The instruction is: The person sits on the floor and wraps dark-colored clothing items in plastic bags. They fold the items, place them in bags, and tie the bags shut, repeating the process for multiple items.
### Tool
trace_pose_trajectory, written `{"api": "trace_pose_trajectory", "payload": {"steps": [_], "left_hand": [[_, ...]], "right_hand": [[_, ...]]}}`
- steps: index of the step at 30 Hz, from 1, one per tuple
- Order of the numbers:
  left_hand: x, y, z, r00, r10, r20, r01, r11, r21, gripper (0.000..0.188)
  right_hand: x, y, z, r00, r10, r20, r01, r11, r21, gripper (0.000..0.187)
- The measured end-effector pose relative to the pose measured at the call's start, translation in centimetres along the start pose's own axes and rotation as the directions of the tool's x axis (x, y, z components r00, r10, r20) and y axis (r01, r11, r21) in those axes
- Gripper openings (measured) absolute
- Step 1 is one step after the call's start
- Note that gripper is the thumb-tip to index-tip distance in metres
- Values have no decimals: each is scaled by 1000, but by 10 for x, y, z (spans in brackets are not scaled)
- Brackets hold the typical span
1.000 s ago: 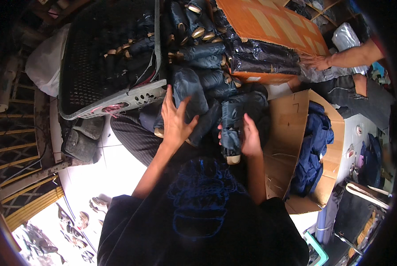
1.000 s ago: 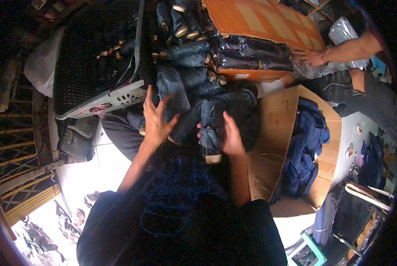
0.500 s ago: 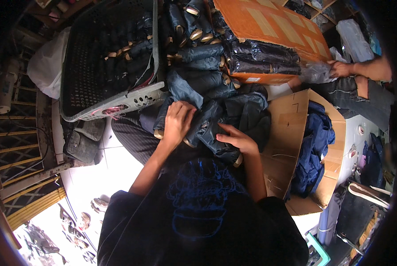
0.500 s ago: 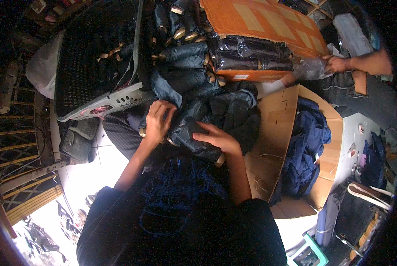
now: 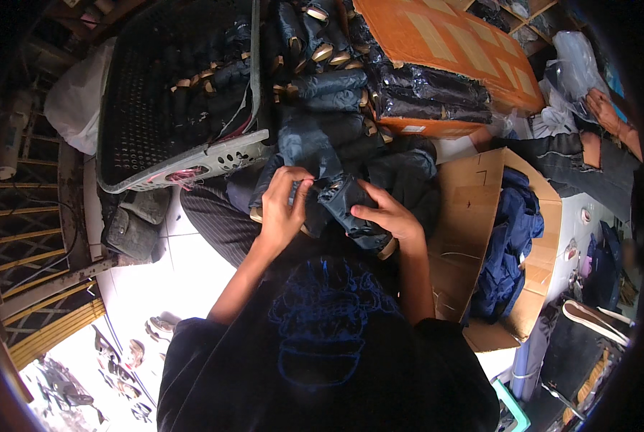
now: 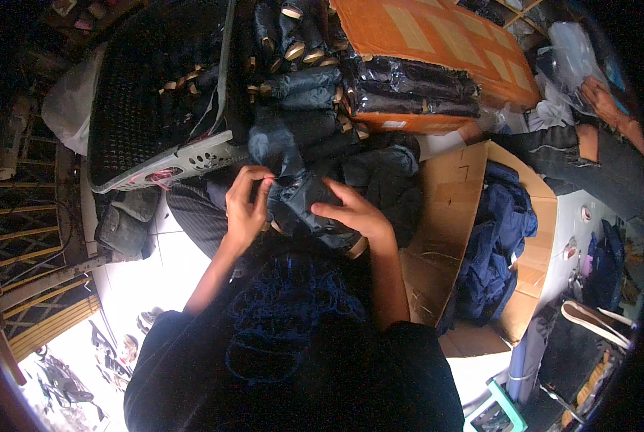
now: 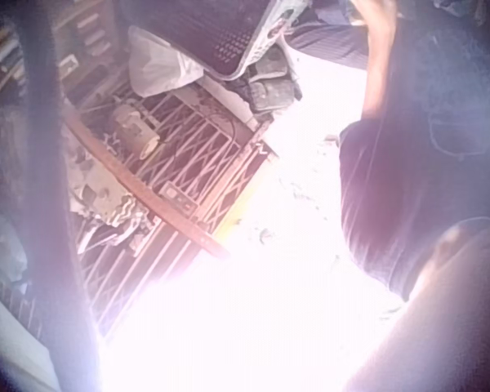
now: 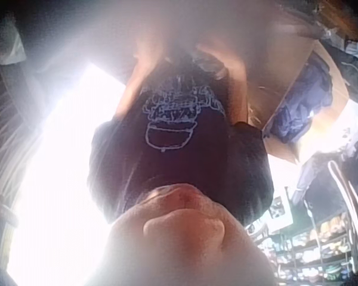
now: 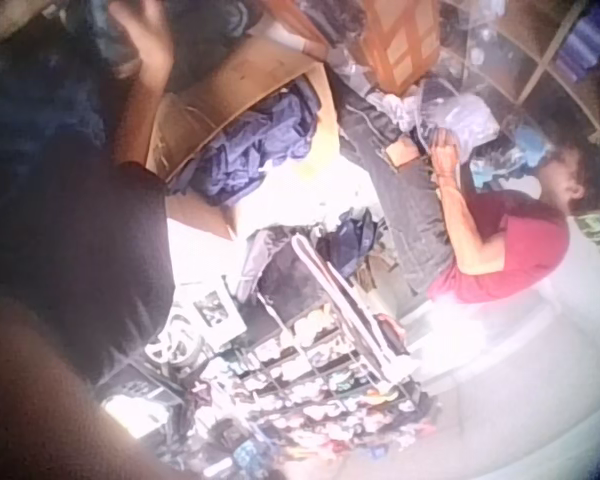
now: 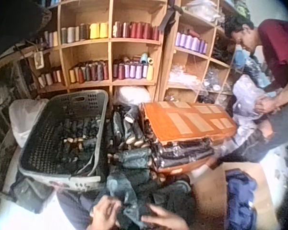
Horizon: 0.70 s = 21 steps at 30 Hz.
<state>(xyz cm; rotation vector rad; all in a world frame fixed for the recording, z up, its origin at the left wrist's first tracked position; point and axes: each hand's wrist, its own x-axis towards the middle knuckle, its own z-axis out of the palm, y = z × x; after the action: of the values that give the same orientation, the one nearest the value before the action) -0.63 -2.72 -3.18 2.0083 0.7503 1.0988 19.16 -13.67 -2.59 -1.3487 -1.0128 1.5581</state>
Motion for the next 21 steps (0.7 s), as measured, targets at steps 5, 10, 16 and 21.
{"api": "trace_pose_trajectory", "payload": {"steps": [5,10,16,21], "left_hand": [[5,10,-1,980,151,132,-157,987,41,11],[8,6,-8,940,196,281,-234,966,109,25],[21,7,-17,875,230,427,-280,958,58,30],[27,6,-19,900,253,355,-296,952,72,22]], "right_hand": [[5,5,0,977,-204,61,213,925,-316,80],[2,-5,6,976,-168,-137,106,922,-372,88],[-4,-26,11,976,-217,15,200,871,-449,79],[0,-17,6,969,-248,14,238,912,-334,69]]}}
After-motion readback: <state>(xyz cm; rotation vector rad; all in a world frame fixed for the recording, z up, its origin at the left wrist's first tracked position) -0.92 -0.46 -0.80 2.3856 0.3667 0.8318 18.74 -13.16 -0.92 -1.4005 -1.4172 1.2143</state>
